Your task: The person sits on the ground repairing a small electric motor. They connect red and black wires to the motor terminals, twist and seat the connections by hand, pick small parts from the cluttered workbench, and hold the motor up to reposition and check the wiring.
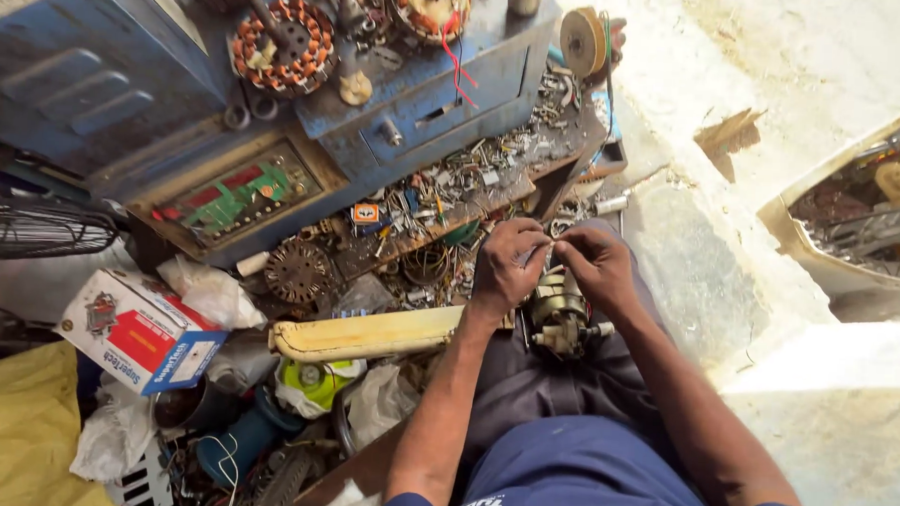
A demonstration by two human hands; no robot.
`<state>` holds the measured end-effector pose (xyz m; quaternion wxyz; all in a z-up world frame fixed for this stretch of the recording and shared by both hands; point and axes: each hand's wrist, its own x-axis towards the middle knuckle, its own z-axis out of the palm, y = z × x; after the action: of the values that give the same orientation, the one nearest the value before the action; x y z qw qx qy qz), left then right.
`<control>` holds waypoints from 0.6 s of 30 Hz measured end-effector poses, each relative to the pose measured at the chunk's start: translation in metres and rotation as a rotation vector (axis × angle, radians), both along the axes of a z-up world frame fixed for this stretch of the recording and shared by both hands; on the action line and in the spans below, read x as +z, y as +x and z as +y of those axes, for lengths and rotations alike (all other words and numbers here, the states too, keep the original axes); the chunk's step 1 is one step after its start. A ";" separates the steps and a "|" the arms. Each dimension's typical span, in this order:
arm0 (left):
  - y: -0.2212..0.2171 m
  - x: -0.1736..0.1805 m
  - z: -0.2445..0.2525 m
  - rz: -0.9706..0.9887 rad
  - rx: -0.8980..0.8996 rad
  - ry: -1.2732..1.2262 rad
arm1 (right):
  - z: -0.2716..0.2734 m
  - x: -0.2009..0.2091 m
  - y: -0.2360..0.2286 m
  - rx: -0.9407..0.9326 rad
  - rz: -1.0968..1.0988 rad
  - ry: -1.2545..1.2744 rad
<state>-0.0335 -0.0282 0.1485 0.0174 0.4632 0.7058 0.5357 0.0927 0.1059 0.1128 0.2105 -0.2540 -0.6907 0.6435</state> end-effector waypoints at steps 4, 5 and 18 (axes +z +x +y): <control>-0.008 -0.001 0.001 -0.033 -0.052 -0.003 | 0.008 0.019 -0.003 0.016 0.013 0.417; -0.010 -0.004 0.002 -0.082 -0.065 -0.037 | 0.009 0.023 -0.005 0.048 0.001 0.475; 0.007 -0.031 0.008 -0.414 0.075 0.108 | 0.005 0.003 -0.003 -0.063 0.008 0.272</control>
<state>-0.0267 -0.0201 0.1174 0.1173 0.3169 0.6741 0.6568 0.0898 0.1113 0.1162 0.2656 -0.2421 -0.7624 0.5381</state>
